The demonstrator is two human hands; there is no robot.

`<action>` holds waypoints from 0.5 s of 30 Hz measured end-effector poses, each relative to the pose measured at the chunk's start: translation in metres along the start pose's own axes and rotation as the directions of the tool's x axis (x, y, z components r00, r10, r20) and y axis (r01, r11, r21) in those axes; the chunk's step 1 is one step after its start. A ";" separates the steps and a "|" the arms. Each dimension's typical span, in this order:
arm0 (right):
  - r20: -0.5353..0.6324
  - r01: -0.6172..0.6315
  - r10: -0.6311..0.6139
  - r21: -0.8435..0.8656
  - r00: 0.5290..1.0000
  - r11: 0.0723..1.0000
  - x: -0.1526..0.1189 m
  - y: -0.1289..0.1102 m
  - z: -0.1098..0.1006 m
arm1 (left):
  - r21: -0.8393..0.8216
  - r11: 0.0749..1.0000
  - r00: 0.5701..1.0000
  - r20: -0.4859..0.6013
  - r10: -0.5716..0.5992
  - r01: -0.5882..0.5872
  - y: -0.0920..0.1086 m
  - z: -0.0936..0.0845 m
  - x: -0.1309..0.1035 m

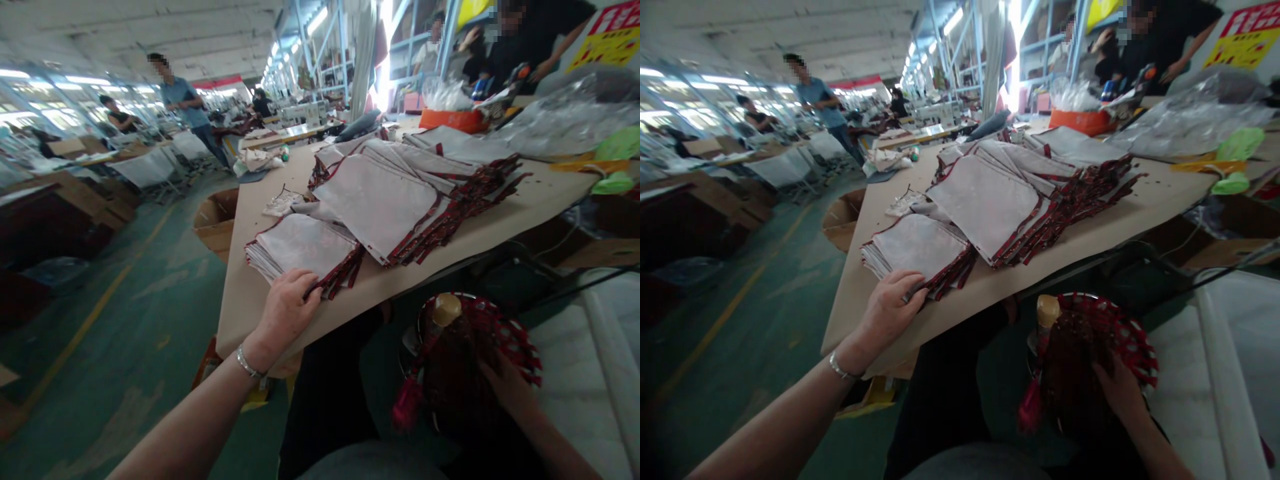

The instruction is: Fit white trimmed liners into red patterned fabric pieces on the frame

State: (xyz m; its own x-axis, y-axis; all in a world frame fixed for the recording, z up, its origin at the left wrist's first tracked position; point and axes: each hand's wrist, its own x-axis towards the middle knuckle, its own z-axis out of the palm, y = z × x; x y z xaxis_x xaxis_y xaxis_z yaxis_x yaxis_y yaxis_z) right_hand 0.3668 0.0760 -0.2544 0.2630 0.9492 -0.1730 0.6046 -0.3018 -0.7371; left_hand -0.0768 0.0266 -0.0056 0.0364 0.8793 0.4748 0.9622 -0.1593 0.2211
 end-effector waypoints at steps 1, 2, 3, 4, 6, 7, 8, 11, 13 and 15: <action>0.015 -0.014 0.014 0.012 1.000 1.000 0.000 -0.001 -0.001 | 0.002 1.000 1.000 0.014 -0.002 0.002 0.001 0.000 0.002; 0.023 -0.021 0.021 0.027 1.000 0.999 -0.001 -0.005 -0.005 | -0.002 1.000 1.000 0.020 -0.004 0.004 0.001 0.000 0.003; 0.033 -0.022 0.020 0.047 0.999 0.999 -0.003 -0.010 -0.010 | -0.009 1.000 1.000 0.018 -0.007 0.007 0.001 0.000 0.004; 0.044 -0.013 0.009 0.079 0.999 0.997 -0.006 -0.016 -0.016 | -0.019 1.000 1.000 0.013 -0.012 0.012 0.000 0.000 0.005; 0.065 0.014 -0.025 0.166 0.998 0.986 -0.016 -0.033 -0.028 | -0.030 0.999 0.999 0.013 -0.034 0.034 -0.002 0.001 0.005; 0.064 0.018 -0.031 0.195 0.997 0.981 -0.023 -0.044 -0.034 | -0.028 0.998 0.998 0.022 -0.051 0.052 -0.003 0.001 0.006; 0.044 0.025 -0.034 0.203 0.998 0.979 -0.031 -0.057 -0.039 | -0.021 0.997 0.997 0.038 -0.070 0.070 -0.005 0.002 0.007; -0.152 0.214 -0.193 0.137 0.969 0.967 -0.061 -0.107 -0.055 | 0.025 0.992 0.990 0.076 -0.123 0.121 -0.006 -0.002 0.012; -0.269 0.559 -0.522 0.078 0.809 0.826 -0.082 -0.153 -0.061 | 0.054 0.990 0.990 0.042 -0.136 0.134 -0.003 -0.009 0.016; -0.265 0.885 -0.849 0.038 0.457 0.465 -0.100 -0.206 -0.058 | 0.057 0.991 0.992 -0.052 -0.115 0.118 0.001 -0.018 0.018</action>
State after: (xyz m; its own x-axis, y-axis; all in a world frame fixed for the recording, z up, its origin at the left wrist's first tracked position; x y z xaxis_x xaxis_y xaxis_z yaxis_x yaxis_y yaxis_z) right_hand 0.2594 0.0384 -0.0470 -0.1935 0.6665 0.7200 0.4854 0.7028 -0.5201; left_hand -0.0795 0.0340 0.0179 -0.0883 0.8672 0.4901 0.9737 -0.0287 0.2261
